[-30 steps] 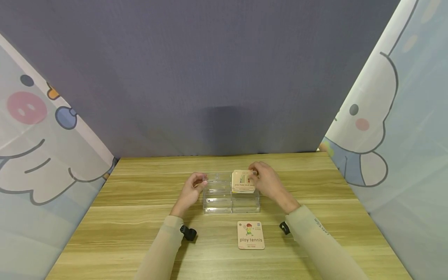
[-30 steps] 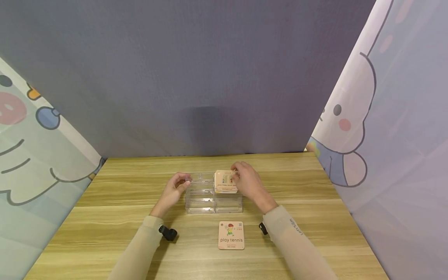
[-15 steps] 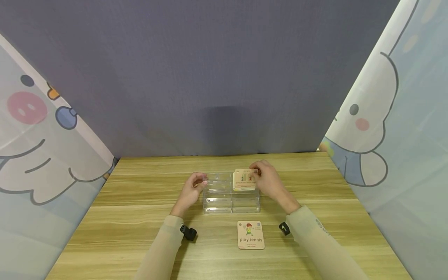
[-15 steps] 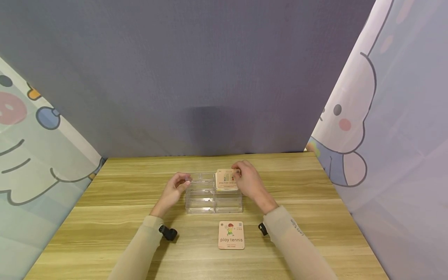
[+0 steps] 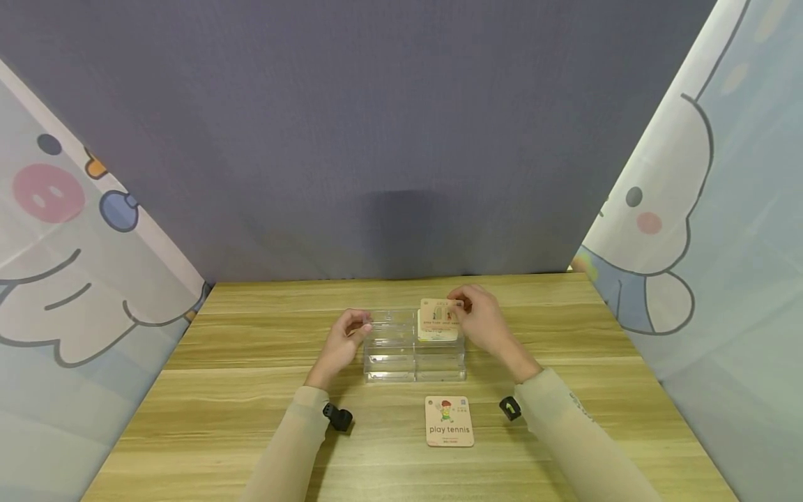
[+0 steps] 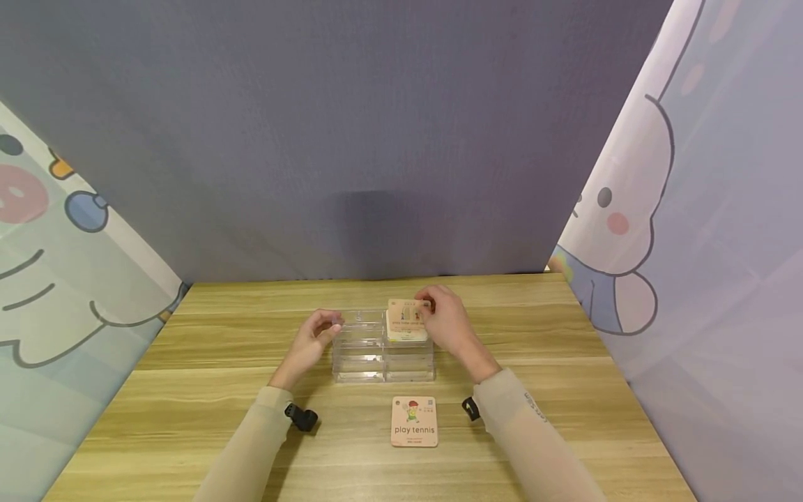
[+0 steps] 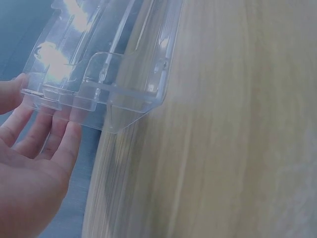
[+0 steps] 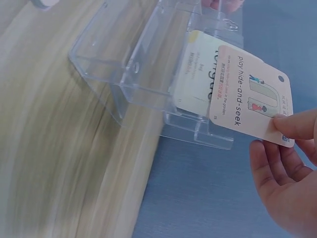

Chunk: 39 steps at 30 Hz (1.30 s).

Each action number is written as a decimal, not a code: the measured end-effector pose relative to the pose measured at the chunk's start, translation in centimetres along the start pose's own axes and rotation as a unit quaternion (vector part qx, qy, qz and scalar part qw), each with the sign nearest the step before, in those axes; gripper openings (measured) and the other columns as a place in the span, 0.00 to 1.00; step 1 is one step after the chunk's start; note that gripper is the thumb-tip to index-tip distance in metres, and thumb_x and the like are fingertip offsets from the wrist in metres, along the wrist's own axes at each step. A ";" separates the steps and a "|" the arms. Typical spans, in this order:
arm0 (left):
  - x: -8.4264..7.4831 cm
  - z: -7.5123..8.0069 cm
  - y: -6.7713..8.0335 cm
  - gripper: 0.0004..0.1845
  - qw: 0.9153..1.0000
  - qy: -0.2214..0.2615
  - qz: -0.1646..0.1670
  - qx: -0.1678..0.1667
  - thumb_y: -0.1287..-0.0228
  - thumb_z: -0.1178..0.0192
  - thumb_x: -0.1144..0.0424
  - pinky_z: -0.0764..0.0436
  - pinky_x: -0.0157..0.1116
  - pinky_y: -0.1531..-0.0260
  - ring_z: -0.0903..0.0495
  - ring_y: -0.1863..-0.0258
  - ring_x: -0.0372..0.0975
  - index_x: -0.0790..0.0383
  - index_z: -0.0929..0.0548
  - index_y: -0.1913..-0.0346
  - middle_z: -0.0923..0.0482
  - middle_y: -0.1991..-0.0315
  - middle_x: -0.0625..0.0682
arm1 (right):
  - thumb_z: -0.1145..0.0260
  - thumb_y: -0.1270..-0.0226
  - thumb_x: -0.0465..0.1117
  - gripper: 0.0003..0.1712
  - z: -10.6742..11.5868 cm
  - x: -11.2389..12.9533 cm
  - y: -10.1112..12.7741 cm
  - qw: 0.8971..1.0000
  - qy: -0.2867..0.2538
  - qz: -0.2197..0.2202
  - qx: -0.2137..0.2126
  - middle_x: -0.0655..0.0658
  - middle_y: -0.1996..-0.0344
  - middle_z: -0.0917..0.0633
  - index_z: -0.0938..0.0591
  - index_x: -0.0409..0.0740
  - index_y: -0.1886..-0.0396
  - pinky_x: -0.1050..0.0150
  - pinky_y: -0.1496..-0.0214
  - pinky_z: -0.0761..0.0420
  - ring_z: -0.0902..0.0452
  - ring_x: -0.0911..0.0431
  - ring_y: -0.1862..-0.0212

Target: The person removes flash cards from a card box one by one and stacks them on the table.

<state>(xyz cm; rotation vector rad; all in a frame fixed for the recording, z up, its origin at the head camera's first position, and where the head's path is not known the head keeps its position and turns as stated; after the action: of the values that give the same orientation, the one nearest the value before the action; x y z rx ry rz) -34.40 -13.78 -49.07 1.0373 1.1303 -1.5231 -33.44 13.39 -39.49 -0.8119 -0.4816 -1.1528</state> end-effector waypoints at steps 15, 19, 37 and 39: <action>0.0 -0.1 0.0 0.14 1.000 0.012 0.010 0.002 0.26 0.41 0.70 0.24 0.41 0.41 0.24 0.41 0.53 0.72 0.24 0.42 0.23 0.42 0.65 | 0.36 0.26 0.31 0.10 1.0 0.9 0.5 1.000 -0.011 0.025 0.004 0.42 0.56 0.17 0.18 0.37 0.48 0.55 0.57 0.18 0.22 0.51 0.58; 0.1 -0.2 0.0 0.15 1.000 0.017 0.009 0.003 0.26 0.42 0.70 0.25 0.42 0.41 0.25 0.41 0.54 0.73 0.25 0.42 0.24 0.42 0.66 | 0.38 0.25 0.32 0.11 1.0 0.9 0.7 0.999 -0.010 0.029 0.007 0.42 0.55 0.17 0.18 0.38 0.46 0.58 0.61 0.20 0.23 0.52 0.60; 0.0 -0.1 0.2 0.16 1.000 0.007 0.016 0.001 0.25 0.42 0.70 0.24 0.41 0.41 0.24 0.42 0.51 0.73 0.26 0.40 0.24 0.41 0.66 | 0.39 0.23 0.33 0.14 1.0 1.1 2.0 0.998 -0.040 0.024 0.033 0.45 0.64 0.20 0.21 0.37 0.42 0.65 0.76 0.26 0.27 0.55 0.69; 0.0 -0.1 0.2 0.16 1.000 0.008 0.016 0.001 0.25 0.42 0.70 0.24 0.42 0.41 0.24 0.42 0.51 0.73 0.26 0.40 0.24 0.41 0.66 | 0.39 0.24 0.33 0.13 1.1 1.2 2.0 0.998 -0.044 0.022 0.033 0.44 0.65 0.20 0.21 0.38 0.43 0.65 0.76 0.25 0.26 0.55 0.70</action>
<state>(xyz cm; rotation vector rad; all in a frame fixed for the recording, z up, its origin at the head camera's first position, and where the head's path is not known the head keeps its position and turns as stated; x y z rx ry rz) -34.21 -13.73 -49.16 1.0657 1.1170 -1.4944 -31.04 13.86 -38.62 -0.8150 -0.5689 -1.0592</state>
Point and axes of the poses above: each hand's wrist, its own y-axis away from the middle knuckle, its own z-axis out of the back of the hand, x = y × z, the point moved 10 cm from there along -y, towards the middle knuckle
